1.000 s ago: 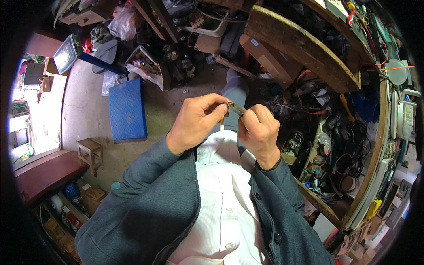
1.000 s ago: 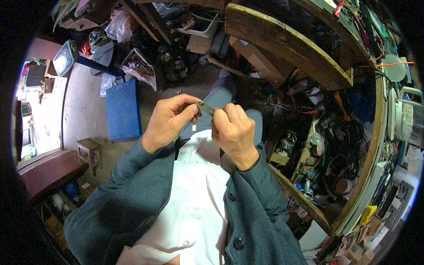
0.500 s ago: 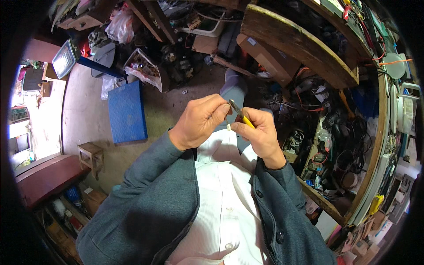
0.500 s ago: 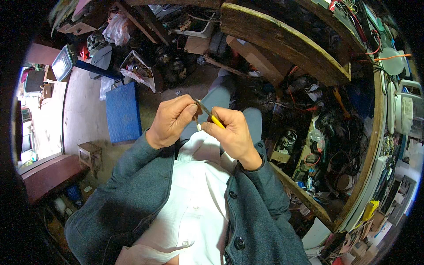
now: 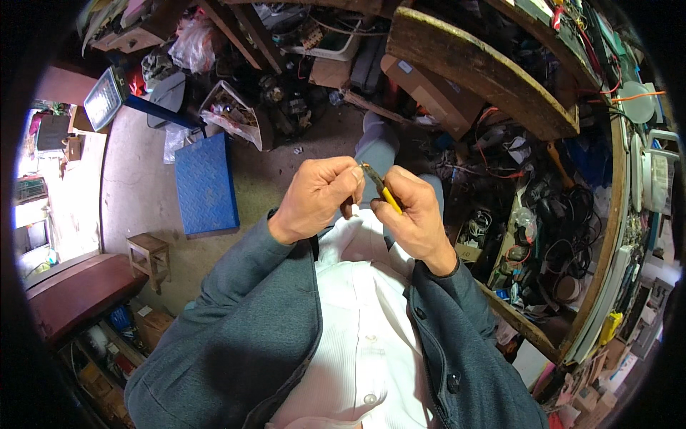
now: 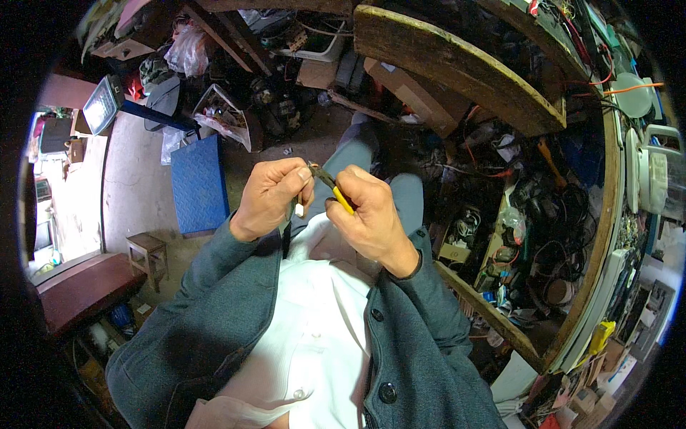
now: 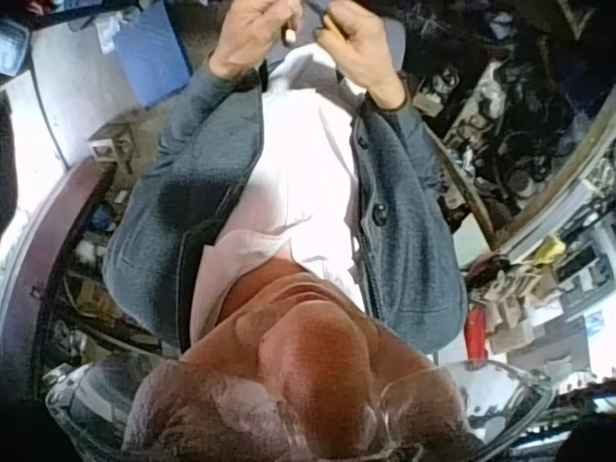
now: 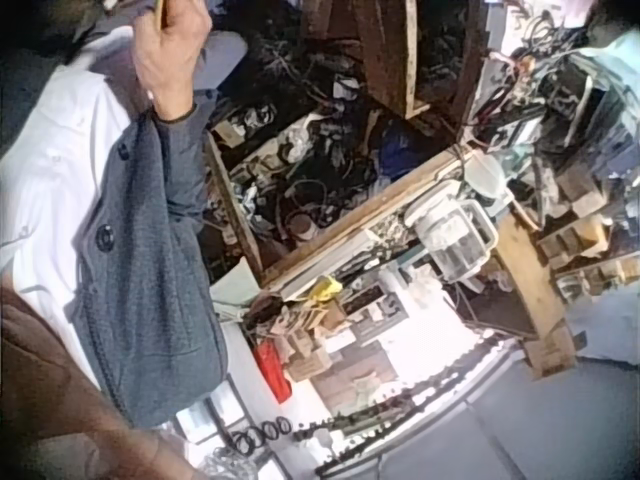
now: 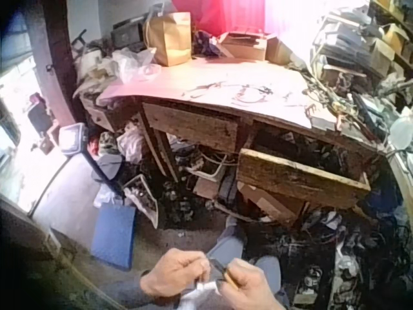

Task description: The person uses pliers to strip insulation from wires and crimp connectors onto wire ends. They repeatedly cut and trim wire ends, then place the tools on the workbench.

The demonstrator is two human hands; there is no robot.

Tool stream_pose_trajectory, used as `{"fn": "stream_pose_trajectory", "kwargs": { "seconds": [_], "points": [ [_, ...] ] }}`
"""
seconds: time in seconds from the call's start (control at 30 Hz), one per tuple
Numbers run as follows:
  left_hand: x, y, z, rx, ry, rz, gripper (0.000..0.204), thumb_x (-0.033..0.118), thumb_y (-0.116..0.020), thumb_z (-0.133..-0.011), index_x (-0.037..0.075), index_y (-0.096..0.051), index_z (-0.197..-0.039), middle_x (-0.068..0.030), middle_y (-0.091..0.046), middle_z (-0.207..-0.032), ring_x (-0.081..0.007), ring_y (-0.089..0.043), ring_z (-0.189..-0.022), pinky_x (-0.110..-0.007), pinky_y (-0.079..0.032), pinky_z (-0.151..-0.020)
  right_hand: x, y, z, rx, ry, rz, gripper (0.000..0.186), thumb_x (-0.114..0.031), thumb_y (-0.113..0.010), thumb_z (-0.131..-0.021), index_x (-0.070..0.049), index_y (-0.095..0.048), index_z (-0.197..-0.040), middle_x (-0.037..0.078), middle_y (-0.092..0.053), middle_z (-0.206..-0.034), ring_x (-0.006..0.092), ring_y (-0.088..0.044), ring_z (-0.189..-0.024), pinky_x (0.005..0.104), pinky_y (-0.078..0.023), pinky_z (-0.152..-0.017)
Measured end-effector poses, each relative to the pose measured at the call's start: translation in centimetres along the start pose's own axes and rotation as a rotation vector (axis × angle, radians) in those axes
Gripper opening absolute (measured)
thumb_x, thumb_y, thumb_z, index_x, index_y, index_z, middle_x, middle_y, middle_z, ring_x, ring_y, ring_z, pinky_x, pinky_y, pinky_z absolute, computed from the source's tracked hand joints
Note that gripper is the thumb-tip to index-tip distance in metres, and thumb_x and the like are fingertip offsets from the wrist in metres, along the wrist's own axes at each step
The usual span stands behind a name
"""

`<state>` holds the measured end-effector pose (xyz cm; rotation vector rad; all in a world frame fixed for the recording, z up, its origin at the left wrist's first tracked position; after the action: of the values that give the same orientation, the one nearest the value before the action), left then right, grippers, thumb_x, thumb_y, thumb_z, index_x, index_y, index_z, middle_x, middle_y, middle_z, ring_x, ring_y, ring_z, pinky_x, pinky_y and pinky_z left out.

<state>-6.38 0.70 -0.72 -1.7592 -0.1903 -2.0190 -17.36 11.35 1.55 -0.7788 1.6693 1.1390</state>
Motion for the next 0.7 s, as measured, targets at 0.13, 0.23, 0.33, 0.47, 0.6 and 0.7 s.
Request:
{"fn": "stream_pose_trajectory", "kwargs": {
  "seconds": [0.13,0.23,0.33,0.47,0.6,0.7],
  "points": [
    [0.3,-0.1,0.0,-0.004,0.044,0.049,0.034,0.021,-0.048,-0.108,0.003,-0.059,-0.081,-0.0048,-0.064,-0.07,-0.0101,-0.059,-0.059,-0.026,-0.051,-0.059,-1.5,0.2,0.1,0.132,0.055,0.212,0.02,0.002,-0.066,-0.075,0.001,-0.046,-0.072,0.012,-0.042,-0.069,0.0252,-0.042,-0.056,0.0373,-0.036,-0.053],
    [0.1,-0.7,-0.1,-0.03,0.054,0.214,0.035,0.021,-0.047,-0.108,0.003,-0.056,-0.079,-0.0083,-0.065,-0.068,-0.0133,-0.061,-0.059,-0.027,-0.053,-0.06,-1.8,0.0,0.4,0.217,0.07,0.253,0.02,0.004,-0.066,-0.074,0.001,-0.046,-0.072,0.014,-0.042,-0.069,0.0273,-0.043,-0.056,0.0388,-0.036,-0.052],
    [-0.2,-1.4,0.2,-0.045,0.081,0.433,0.035,0.021,-0.045,-0.107,0.004,-0.053,-0.077,-0.0131,-0.066,-0.068,-0.0182,-0.065,-0.061,-0.029,-0.056,-0.061,-1.4,0.0,0.6,0.25,0.046,0.194,0.021,0.004,-0.066,-0.074,0.002,-0.046,-0.073,0.012,-0.042,-0.068,0.0224,-0.043,-0.055,0.0357,-0.035,-0.052],
    [0.4,-2.3,0.3,-0.03,0.077,0.621,0.034,0.022,-0.045,-0.105,0.008,-0.046,-0.074,-0.018,-0.064,-0.065,-0.0258,-0.065,-0.058,-0.033,-0.057,-0.06,1.5,-0.8,1.2,0.194,-0.167,-0.306,0.023,0.007,-0.065,-0.076,-0.002,-0.045,-0.071,0.004,-0.046,-0.068,0.0128,-0.042,-0.059,0.0302,-0.032,-0.053],
    [0.3,-2.7,0.3,0.016,0.038,0.703,0.034,0.023,-0.046,-0.103,0.009,-0.043,-0.073,-0.0184,-0.062,-0.063,-0.0285,-0.064,-0.055,-0.036,-0.057,-0.056,2.6,-2.6,1.8,0.216,-0.364,-0.812,0.026,0.01,-0.064,-0.077,-0.007,-0.045,-0.069,-0.001,-0.05,-0.069,0.0089,-0.043,-0.061,0.0256,-0.032,-0.055],
    [0.0,-2.6,0.4,0.031,0.027,0.768,0.034,0.026,-0.046,-0.103,0.009,-0.044,-0.073,-0.0179,-0.061,-0.062,-0.0295,-0.063,-0.054,-0.036,-0.057,-0.055,1.7,-4.0,2.0,0.207,-0.478,-1.07,0.027,0.01,-0.063,-0.077,-0.008,-0.045,-0.07,0.0,-0.053,-0.07,0.0094,-0.047,-0.061,0.0239,-0.035,-0.056]
  ]
}}
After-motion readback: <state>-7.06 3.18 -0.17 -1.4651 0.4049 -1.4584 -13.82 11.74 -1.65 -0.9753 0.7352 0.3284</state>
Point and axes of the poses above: each hand's wrist, its own z-axis away from the middle knuckle, its own y-axis out of the back of the hand, x = y × z, the point moved 7 cm from there along -z, towards the middle knuckle
